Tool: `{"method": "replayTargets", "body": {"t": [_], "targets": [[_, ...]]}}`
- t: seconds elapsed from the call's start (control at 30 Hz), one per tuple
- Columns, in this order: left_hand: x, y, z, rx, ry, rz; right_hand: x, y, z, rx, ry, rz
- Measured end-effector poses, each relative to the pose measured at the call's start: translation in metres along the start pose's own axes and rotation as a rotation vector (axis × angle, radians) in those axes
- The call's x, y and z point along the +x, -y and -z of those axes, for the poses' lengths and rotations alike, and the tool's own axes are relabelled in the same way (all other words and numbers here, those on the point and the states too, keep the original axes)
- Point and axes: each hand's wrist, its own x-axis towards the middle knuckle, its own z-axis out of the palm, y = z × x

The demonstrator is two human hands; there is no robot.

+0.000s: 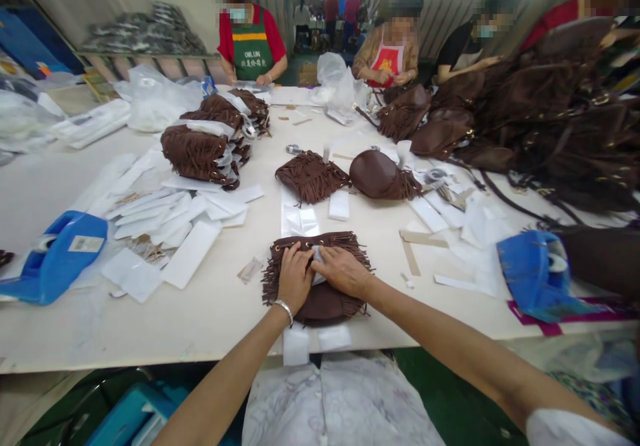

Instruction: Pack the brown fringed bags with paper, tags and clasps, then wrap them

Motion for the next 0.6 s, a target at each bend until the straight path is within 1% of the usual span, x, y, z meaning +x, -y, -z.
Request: {"method": "replayTargets", "body": {"t": [0.07,0.13,0.23,0.3,0.33,0.43,0.53,0.6], "targets": [[0.002,-0.002,0.0,0.023,0.017,0.0,0.002,0.001,0.0,0.01,0.006,0.0],[0.002,-0.003,0.003,0.035,0.029,-0.02,0.0,0.004,0.002,0.025,0.001,-0.038],[-0.002,-0.004,0.012,0.027,0.076,-0.098,-0.011,0.016,0.008,0.07,-0.037,-0.135],[-0.005,-0.003,0.017,0.042,0.149,-0.174,-0.019,0.024,0.01,0.096,-0.079,-0.181],[-0.007,-0.002,0.018,0.053,0.145,-0.198,-0.023,0.028,0.01,0.104,-0.1,-0.2],[-0.012,-0.001,0.014,0.088,0.023,-0.263,-0.028,0.034,0.004,0.086,-0.156,-0.244],[-0.018,0.003,0.004,0.103,0.032,-0.353,-0.03,0.034,-0.003,0.051,-0.176,-0.254],[-0.019,0.013,-0.004,0.127,0.045,-0.454,-0.035,0.032,-0.005,0.06,-0.172,-0.251]]}}
